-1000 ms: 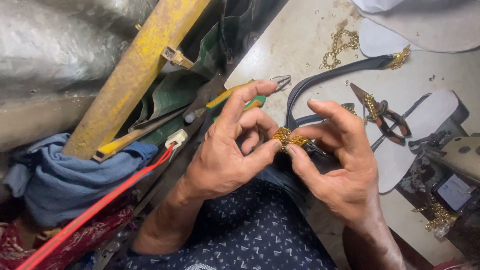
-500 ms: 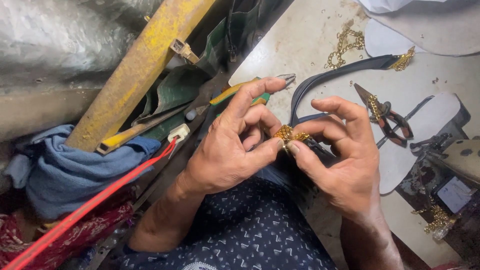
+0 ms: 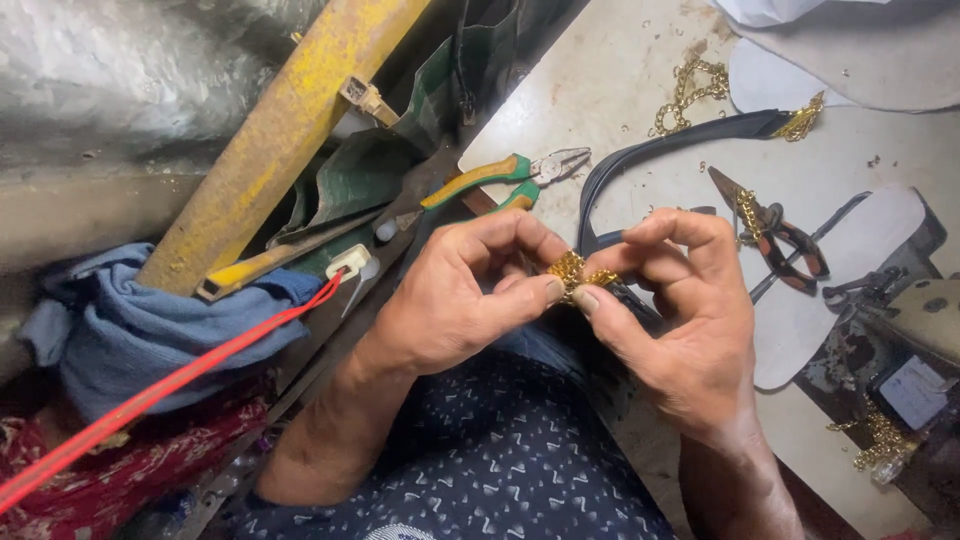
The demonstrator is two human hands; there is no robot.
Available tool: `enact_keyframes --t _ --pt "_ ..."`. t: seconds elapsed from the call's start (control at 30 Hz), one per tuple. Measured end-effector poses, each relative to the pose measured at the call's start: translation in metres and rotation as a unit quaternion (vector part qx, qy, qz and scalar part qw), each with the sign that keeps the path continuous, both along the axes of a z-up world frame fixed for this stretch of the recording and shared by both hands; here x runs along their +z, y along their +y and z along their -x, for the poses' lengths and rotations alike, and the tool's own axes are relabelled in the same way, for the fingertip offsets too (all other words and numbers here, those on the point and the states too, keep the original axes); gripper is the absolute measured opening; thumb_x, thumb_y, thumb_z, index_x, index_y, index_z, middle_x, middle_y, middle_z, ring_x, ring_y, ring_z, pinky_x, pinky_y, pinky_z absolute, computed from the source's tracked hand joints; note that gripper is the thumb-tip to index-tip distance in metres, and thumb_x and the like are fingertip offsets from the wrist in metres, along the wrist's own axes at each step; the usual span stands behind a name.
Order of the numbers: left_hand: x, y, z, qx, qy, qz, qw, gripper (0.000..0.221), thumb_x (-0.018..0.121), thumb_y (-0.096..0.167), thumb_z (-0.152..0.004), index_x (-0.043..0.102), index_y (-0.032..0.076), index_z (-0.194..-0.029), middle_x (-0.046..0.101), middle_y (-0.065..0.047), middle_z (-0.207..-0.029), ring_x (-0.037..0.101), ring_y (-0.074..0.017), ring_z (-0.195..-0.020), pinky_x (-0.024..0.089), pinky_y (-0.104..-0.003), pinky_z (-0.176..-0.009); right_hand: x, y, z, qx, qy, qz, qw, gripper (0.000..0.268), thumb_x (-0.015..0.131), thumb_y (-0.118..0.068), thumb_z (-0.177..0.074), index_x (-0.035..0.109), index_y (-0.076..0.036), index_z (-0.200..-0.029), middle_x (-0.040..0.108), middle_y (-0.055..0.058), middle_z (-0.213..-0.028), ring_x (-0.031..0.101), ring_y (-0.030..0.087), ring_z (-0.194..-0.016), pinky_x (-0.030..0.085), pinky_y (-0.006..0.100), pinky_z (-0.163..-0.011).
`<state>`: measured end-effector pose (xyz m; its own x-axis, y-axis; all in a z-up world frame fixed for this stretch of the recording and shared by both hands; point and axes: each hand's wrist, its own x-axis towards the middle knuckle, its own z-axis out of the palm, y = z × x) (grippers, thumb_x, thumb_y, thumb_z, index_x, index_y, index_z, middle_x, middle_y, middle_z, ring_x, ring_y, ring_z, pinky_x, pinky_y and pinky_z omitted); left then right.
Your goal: Attaching a decorative gold chain to a black leather belt strap using pliers and manual assembly.
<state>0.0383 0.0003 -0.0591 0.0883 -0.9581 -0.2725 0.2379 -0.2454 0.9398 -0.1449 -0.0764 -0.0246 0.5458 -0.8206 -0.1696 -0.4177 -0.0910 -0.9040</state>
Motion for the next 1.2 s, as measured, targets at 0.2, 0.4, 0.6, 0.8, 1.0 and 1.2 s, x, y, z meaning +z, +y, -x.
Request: enact_keyframes --t 0.2,0.4,0.6,0.8,1.0,1.2 --pt "-0.008 0.001 0.007 0.013 0.134 0.004 0.991 0.009 0.069 0.01 -0.094 0.066 0.009 -0.103 0.067 0.002 -0.09 0.061 -0.0055 -0.081 0.05 -0.021 -0.074 -0.003 0.002 0.005 -0.01 -0.048 -0.03 0.998 0.047 0.076 -0.001 -0.086 0.046 -0.006 -0.122 0.065 0.006 -0.097 0.067 0.012 -0.091 0.049 0.024 -0.098" --pt "-0.004 0.002 0.008 0.011 0.154 0.01 0.988 0.01 0.066 0.012 -0.096 0.062 0.011 -0.105 0.061 0.003 -0.09 0.056 -0.0051 -0.08 0.048 -0.02 -0.074 0.0 0.004 0.001 -0.018 -0.069 -0.024 0.997 0.045 0.075 0.0 -0.088 0.047 -0.003 -0.123 0.067 0.01 -0.097 0.07 0.015 -0.09 0.054 0.025 -0.091" --pt "-0.005 0.001 0.013 0.073 0.214 0.029 0.974 0.01 0.071 0.005 -0.092 0.065 0.009 -0.099 0.067 -0.007 -0.109 0.064 -0.0107 -0.086 0.052 -0.022 -0.074 0.002 0.005 0.0 -0.029 -0.083 -0.026 0.996 0.032 0.075 0.001 -0.089 0.059 -0.001 -0.116 0.068 0.011 -0.103 0.069 0.017 -0.098 0.059 0.027 -0.096" --pt "-0.002 0.0 0.016 0.086 0.204 0.044 0.974 0.013 0.071 0.01 -0.097 0.066 0.008 -0.11 0.067 0.001 -0.098 0.061 -0.0061 -0.081 0.05 -0.019 -0.07 0.001 0.004 0.002 -0.054 -0.06 -0.013 0.997 0.027 0.076 0.002 -0.088 0.066 0.003 -0.113 0.07 0.012 -0.108 0.069 0.017 -0.101 0.059 0.026 -0.097" --pt "-0.004 -0.001 0.021 0.113 0.159 0.049 0.98 0.03 0.07 0.004 -0.096 0.059 0.005 -0.124 0.065 -0.004 -0.106 0.063 -0.008 -0.1 0.057 -0.021 -0.091 0.004 0.004 -0.004 -0.056 -0.059 -0.025 0.996 0.036 0.076 0.0 -0.088 0.06 0.001 -0.12 0.068 0.012 -0.111 0.07 0.016 -0.099 0.059 0.024 -0.095" --pt "-0.002 -0.004 0.022 0.127 0.182 0.026 0.975 0.032 0.071 0.004 -0.094 0.058 0.007 -0.123 0.067 -0.006 -0.101 0.063 -0.0083 -0.088 0.054 -0.02 -0.068 0.007 0.0 -0.005 -0.06 -0.044 -0.046 0.996 0.043 0.075 -0.003 -0.087 0.055 -0.002 -0.124 0.073 0.011 -0.096 0.071 0.014 -0.092 0.057 0.024 -0.094"
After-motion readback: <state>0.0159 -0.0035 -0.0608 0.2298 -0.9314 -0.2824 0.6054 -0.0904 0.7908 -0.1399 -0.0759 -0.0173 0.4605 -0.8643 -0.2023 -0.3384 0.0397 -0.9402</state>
